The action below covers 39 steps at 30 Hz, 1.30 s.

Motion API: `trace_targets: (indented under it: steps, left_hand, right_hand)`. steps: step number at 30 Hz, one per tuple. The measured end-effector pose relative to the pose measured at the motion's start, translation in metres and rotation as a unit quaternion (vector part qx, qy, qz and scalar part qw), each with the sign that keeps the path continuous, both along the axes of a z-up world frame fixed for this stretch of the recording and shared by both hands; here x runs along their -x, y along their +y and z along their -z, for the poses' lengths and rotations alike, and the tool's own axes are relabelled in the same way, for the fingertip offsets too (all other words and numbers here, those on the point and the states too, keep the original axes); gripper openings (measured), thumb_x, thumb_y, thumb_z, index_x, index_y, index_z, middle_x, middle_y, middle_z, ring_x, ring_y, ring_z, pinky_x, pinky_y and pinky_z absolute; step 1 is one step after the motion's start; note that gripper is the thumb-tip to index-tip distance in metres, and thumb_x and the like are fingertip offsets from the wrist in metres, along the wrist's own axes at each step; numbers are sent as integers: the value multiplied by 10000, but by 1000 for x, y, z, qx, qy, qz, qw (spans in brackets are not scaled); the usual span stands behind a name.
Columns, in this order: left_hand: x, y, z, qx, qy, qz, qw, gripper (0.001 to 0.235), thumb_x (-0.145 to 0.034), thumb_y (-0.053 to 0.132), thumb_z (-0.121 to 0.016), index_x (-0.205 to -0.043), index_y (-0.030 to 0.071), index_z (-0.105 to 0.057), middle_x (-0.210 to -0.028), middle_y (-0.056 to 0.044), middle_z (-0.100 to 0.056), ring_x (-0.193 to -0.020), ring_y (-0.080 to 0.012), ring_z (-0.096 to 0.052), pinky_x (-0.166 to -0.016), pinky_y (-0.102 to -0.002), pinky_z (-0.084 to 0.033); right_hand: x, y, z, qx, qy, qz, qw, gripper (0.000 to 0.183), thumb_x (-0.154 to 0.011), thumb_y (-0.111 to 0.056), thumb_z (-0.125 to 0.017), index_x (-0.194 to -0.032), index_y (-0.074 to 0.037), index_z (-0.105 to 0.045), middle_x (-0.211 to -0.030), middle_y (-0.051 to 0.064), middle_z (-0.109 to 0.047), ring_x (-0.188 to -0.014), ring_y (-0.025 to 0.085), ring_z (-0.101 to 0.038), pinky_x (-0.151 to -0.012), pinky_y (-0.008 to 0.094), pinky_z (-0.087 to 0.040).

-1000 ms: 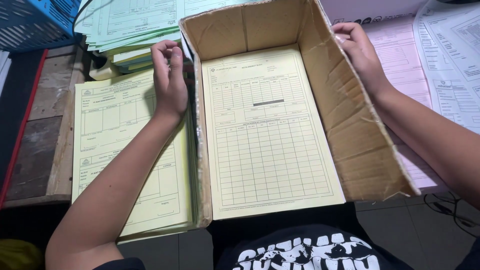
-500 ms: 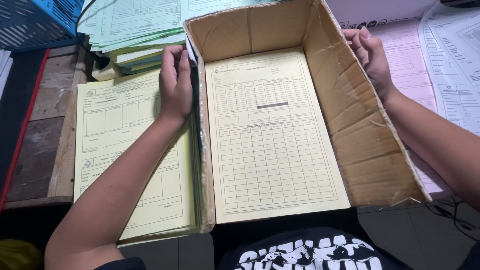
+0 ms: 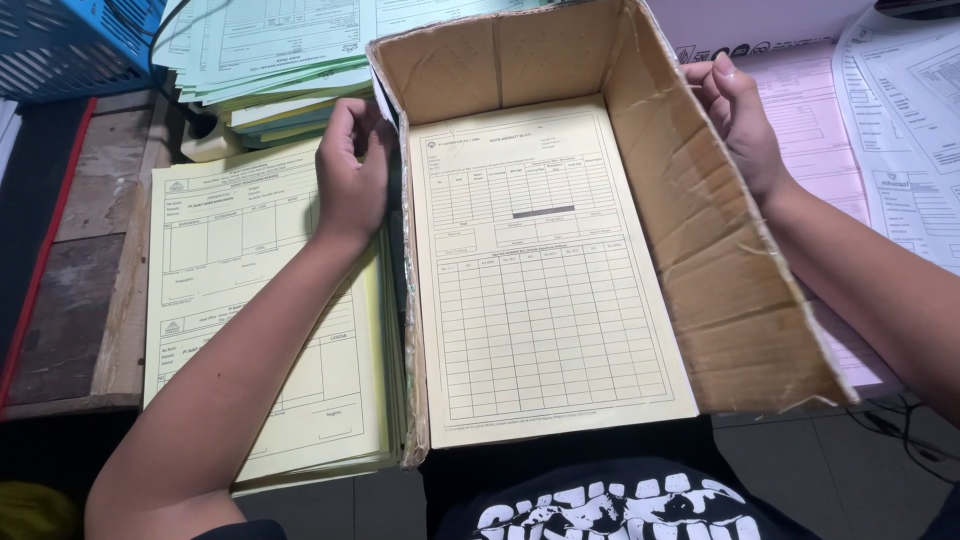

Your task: Sorting and placing printed paper forms into a cardboard box.

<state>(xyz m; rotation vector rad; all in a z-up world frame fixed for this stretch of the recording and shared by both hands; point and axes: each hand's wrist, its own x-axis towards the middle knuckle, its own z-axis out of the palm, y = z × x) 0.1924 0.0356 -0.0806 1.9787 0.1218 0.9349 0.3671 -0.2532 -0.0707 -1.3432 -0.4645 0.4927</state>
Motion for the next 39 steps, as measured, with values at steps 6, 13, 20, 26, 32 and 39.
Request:
trace_targets:
  steps: [6,13,20,26,32,39]
  left_hand:
    - [7,-5,-27,-78,90,-25,993,75,-833,23,-477,-857,93,-476,-714,-9,-536,-608,-110,-466,-552,-252,-367]
    - [22,31,-68,-553,203,-151,794,188,-836,351,-709,-837,194,-605,-674,63,-595,-630,-150,-508,-707,-314,-333]
    - [19,69,-94,-563,321,-155,746,119,-903,308,-634,-844,229,-700,-787,-9,-666,-825,-267,-584,-717,-436,-418]
    - [-19,102,-71,-615,212,-151,744,350,-812,351,-701,-1082,130,-669,-945,-39,-650,-903,-260,-553,-707,-429,-424]
    - [-42,116,-50,-667,254,-144,686,429,-1011,324,-543,-611,189,-467,-505,38,-483,-464,-208,-509,-498,-308,-401]
    - [-37,115,-42,-763,82,-202,609,288,-424,-13,-422,-579,210,-328,-485,75,-281,-424,-110,-179,-490,-217,-221]
  right_hand:
    - [2,-2,-6,89,-85,-19,992,362,-944,-415,-298,-1040,-157,-534,-884,-51,-538,-803,46,-480,-751,192,-381]
    - [6,-2,-10,184,-126,12,975,311,-930,-420,-328,-1004,-166,-491,-910,-57,-486,-814,52,-435,-719,209,-337]
    - [5,-3,-9,210,-143,2,967,201,-947,-349,-384,-979,-169,-470,-804,-74,-447,-695,34,-388,-622,198,-301]
    - [-1,-6,0,201,-137,-8,970,129,-977,-295,-403,-954,-184,-466,-694,-89,-403,-575,11,-339,-507,179,-273]
    - [-1,-6,1,188,-139,-12,972,117,-975,-262,-400,-973,-179,-483,-750,-85,-453,-599,13,-390,-515,174,-314]
    - [4,-3,-6,205,-123,-4,971,118,-984,-253,-405,-919,-178,-468,-696,-81,-435,-564,13,-366,-486,180,-293]
